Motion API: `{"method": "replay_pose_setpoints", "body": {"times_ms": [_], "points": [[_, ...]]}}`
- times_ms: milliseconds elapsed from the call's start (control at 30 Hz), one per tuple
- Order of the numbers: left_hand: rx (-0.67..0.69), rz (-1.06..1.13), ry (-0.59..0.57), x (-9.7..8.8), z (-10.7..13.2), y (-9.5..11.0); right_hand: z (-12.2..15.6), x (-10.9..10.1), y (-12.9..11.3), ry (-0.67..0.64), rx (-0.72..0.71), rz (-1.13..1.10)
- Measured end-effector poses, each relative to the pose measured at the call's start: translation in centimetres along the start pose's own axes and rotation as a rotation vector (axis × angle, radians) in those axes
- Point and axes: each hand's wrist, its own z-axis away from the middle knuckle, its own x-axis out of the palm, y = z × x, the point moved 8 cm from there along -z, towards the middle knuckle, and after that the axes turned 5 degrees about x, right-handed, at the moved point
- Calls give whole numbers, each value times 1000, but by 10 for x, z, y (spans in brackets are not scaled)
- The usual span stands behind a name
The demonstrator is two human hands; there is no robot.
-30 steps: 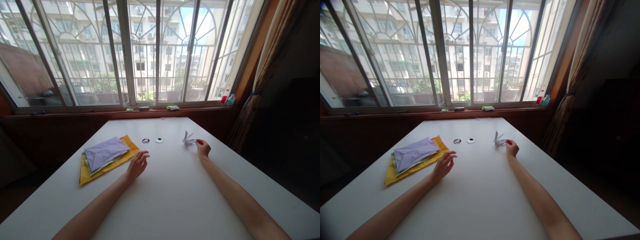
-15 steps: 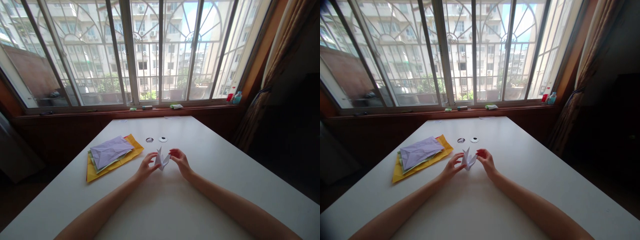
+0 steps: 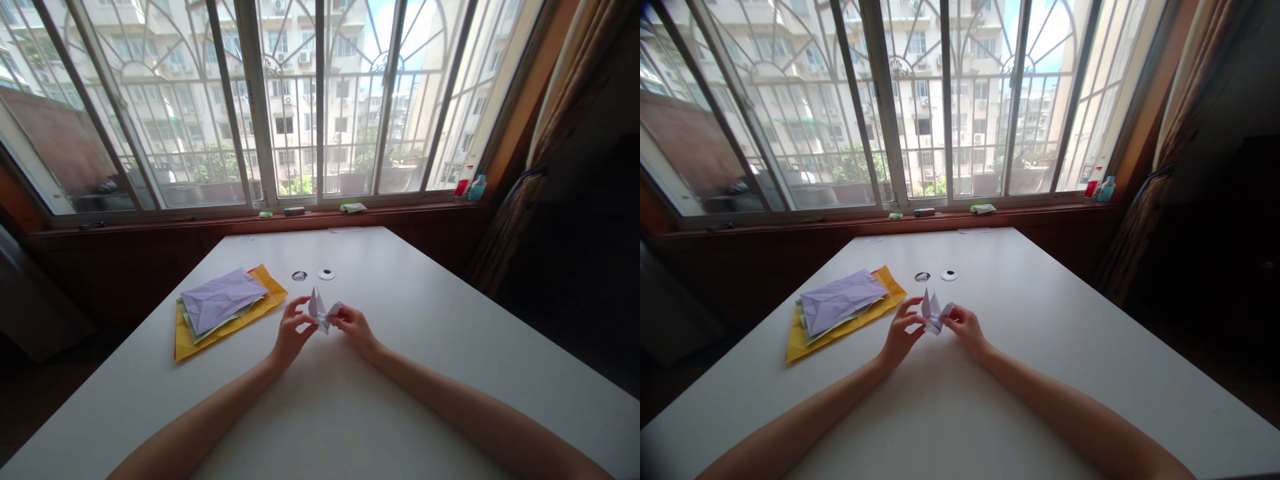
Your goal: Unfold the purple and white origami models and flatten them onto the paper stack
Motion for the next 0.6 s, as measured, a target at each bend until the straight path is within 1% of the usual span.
{"method": "replay_pose_setpoints", "body": {"times_ms": [133, 233, 267, 300, 400, 433, 467, 533, 600], "points": [[54, -42, -117, 9, 4, 12, 0, -15, -6, 138, -48, -47], [30, 18, -211, 15, 5, 13, 3, -22, -14, 205, -92, -75], [6, 38, -209, 15, 5, 10, 4, -22, -18, 208, -105, -83], [-26, 55, -179, 13, 3, 7, 6, -21, -22, 199, -115, -90], [-155, 136, -6, 2, -1, -4, 10, -10, -34, 103, -118, -111], [-199, 199, 33, 0, -3, -6, 12, -5, -38, 53, -107, -118], [-240, 289, 44, 1, -4, -7, 13, 1, -42, -6, -88, -124], [-327, 535, -5, 8, -7, -3, 17, 14, -48, -148, -29, -130], [-451, 828, -97, 18, -8, 4, 22, 27, -51, -296, 37, -133]]}}
